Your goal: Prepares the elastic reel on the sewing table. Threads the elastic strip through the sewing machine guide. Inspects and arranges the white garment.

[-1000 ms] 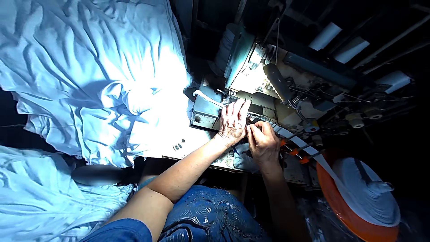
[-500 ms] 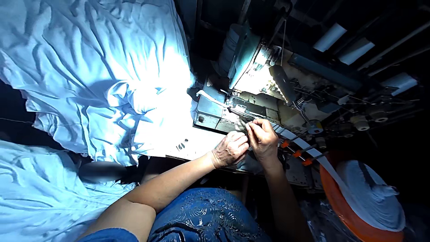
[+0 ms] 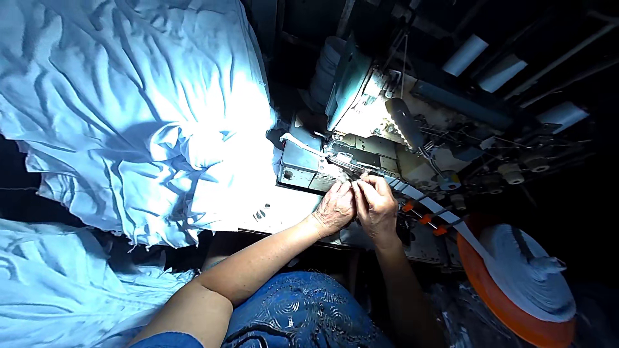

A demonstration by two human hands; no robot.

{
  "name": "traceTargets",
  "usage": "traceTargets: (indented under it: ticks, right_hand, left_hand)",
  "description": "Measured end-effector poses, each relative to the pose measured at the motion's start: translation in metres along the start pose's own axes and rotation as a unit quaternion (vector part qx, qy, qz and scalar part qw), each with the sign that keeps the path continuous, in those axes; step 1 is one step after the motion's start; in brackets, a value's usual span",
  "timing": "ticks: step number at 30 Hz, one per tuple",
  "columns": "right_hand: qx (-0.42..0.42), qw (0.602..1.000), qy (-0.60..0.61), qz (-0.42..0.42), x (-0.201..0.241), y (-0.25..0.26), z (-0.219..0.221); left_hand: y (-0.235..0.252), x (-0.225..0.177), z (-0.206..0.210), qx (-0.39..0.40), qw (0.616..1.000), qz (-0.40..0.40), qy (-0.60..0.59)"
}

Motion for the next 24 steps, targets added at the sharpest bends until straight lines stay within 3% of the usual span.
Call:
traceTargets:
  ticks: [9,14,16,20,24]
  right_hand:
    - [-0.013,0.999,-0.030,0.014,-0.002,-0.001,-0.008]
    - [-0.013,1.000,-0.010,0.010,-0.003,0.000,-0.003]
    - [-0.013,1.000,-0.007,0.007,-0.004,0.000,-0.002]
    - [-0.016,1.000,0.006,-0.001,-0.003,-0.001,0.004]
    - [-0.022,1.000,0.008,-0.011,0.001,0.001,0.011]
  left_hand:
    - [-0.002,-0.001,0.002,0.051,0.997,0.031,0.038]
    - [-0.006,0.011,-0.020,0.117,0.988,0.081,-0.067]
    - [-0.009,0.022,-0.038,0.104,0.986,0.088,-0.098]
    - [0.002,0.062,-0.075,0.065,0.996,0.028,-0.060]
    - [0.026,0.098,-0.083,0.069,0.994,-0.068,-0.058]
Point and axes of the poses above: each hand's wrist, its own y-axis towards the middle knuckle, its own z-axis out of the palm, x = y × z, the point moved 3 cm from there along y, towards the middle knuckle, and after that the axes turned 11 degrees about y, right-handed, at the moved point
